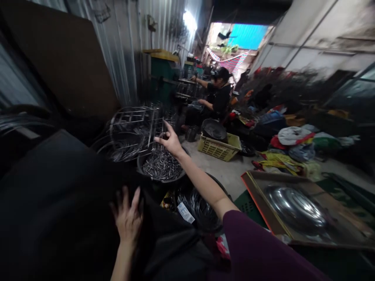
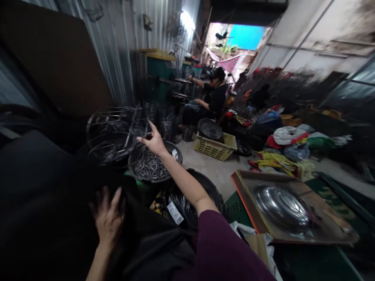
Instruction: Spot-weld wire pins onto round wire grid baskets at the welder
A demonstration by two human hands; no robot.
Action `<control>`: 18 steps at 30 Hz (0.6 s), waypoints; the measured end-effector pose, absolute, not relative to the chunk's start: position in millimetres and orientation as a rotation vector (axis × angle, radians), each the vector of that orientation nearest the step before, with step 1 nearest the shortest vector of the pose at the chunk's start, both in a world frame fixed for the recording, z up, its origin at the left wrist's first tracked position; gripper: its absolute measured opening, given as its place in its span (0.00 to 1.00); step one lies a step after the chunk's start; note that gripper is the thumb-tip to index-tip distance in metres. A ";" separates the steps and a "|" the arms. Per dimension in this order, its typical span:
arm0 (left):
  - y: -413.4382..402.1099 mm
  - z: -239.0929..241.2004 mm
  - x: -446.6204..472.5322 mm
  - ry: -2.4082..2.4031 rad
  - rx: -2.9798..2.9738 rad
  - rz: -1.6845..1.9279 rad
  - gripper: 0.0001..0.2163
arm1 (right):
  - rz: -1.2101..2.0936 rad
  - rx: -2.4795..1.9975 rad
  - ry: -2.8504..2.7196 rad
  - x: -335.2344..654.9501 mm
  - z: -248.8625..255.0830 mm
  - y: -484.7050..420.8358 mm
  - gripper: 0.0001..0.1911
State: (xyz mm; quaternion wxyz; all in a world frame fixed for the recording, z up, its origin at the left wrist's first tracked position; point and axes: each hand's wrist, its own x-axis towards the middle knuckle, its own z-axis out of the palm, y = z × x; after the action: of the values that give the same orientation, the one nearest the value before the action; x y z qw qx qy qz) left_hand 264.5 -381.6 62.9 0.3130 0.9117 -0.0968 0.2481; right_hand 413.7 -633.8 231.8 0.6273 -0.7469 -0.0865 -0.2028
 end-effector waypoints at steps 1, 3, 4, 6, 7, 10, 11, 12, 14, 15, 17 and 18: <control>-382.4 47.5 267.8 -0.378 2.438 0.423 0.13 | -0.470 -1.748 -0.234 409.9 235.5 -629.5 0.53; -368.9 18.3 264.9 -0.516 2.428 0.071 0.14 | -0.486 -1.862 -0.303 398.6 237.5 -619.7 0.50; -356.4 7.8 256.8 -0.500 2.407 0.014 0.15 | -0.505 -1.925 -0.337 390.6 236.7 -613.7 0.48; -328.7 -1.3 227.7 -0.266 2.401 0.107 0.18 | -0.548 -2.023 -0.416 372.7 233.3 -599.3 0.44; -316.9 -1.2 209.9 -0.076 2.399 0.195 0.20 | -0.558 -2.048 -0.464 365.0 231.0 -591.0 0.44; -292.0 0.2 168.0 0.563 2.298 0.257 0.21 | -0.486 -2.045 -0.651 352.0 218.3 -557.7 0.45; -284.7 -2.7 160.0 0.682 2.271 0.266 0.22 | -0.434 -2.013 -0.721 347.8 211.0 -543.6 0.45; -277.5 -7.3 153.9 0.775 2.253 0.284 0.24 | -0.377 -1.974 -0.778 341.1 202.1 -529.2 0.44; -264.8 -17.6 144.3 0.903 2.198 0.336 0.25 | -0.236 -1.916 -0.841 318.6 179.1 -505.1 0.43; -260.2 -21.3 140.1 0.930 2.156 0.366 0.25 | -0.154 -1.914 -0.844 304.0 165.5 -497.4 0.43; -254.9 -22.5 132.7 0.920 2.052 0.409 0.24 | 0.018 -1.974 -0.810 274.5 136.6 -491.1 0.42; -253.5 -19.1 129.1 0.896 1.999 0.421 0.23 | 0.095 -2.021 -0.786 261.7 123.3 -491.2 0.41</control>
State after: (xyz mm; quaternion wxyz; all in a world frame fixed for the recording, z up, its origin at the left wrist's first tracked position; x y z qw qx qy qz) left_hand 129.1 -253.5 -19.1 0.4399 0.8048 0.3607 0.1696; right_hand 261.7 -491.2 123.3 0.4667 -0.8235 -0.3201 0.0388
